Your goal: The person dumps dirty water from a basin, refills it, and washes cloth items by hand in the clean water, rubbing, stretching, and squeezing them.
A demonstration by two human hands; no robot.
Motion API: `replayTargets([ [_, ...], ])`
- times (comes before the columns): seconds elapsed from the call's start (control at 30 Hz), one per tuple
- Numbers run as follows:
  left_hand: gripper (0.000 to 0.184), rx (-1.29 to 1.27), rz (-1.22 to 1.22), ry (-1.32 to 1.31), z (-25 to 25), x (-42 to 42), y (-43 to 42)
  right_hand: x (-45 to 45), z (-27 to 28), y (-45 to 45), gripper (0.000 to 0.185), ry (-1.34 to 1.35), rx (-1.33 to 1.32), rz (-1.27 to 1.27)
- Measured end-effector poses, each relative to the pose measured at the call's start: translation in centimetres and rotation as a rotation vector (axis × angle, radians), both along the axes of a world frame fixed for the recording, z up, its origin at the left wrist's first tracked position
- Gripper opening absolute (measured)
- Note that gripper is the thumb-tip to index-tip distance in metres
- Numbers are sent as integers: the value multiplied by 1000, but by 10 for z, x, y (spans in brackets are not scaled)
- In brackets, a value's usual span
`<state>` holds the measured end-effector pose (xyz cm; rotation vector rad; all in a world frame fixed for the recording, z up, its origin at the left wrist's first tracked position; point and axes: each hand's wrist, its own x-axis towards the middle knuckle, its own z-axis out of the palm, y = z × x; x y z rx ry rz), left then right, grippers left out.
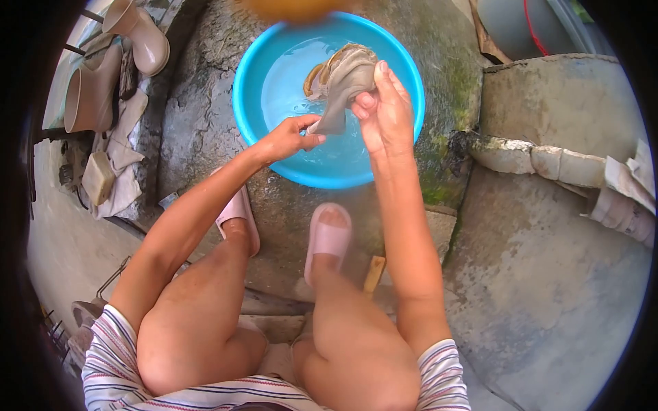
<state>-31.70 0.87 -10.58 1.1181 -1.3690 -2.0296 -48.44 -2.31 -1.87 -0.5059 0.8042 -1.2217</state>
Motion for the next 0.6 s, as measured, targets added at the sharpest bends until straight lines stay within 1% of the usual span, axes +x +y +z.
replayTargets([
  [0.03,32,23,66,33,-15,-3,0,-5,1,-4,14,22,-10,-76],
  [0.1,29,0,109,31,-12,3,-3,-25,0,-13,13,53,-32,-243],
  [0.13,26,-21,151,25,-12,9,-4,-38,-5,-18,13,55,-33,-247],
  [0.17,22,-27,153,27,-14,15,-7,-51,-13,-22,13,78,-12,-328],
  [0.2,22,-27,149,27,-16,20,-10,-63,-23,-24,14,99,10,-407],
  [0.27,21,162,37,125,-12,26,-15,-67,-36,-20,13,77,1,-429],
  [0.3,23,253,68,136,-11,25,-17,-65,-45,-19,12,169,26,-512],
  [0.33,23,255,68,135,-11,22,-18,-61,-51,-18,13,260,51,-595],
  [0.37,25,267,102,-88,-14,20,-20,-62,-70,-19,23,338,76,-612],
  [0.4,28,278,134,-312,-16,19,-22,-63,-89,-20,23,337,81,-612],
  [0.43,39,184,265,-521,-53,15,-23,-63,-106,-20,29,562,131,-535],
  [0.47,39,184,267,-524,-50,12,-20,-58,-115,-20,37,783,179,-452],
  [0.53,49,-482,335,-1003,-45,2,-4,-42,-134,-9,54,1471,-107,6],
  [0.57,53,-611,206,-981,-43,2,-1,-31,-147,0,58,1631,-340,173],
  [0.6,53,-615,204,-984,-40,0,4,-21,-160,10,62,1771,-584,346],
])
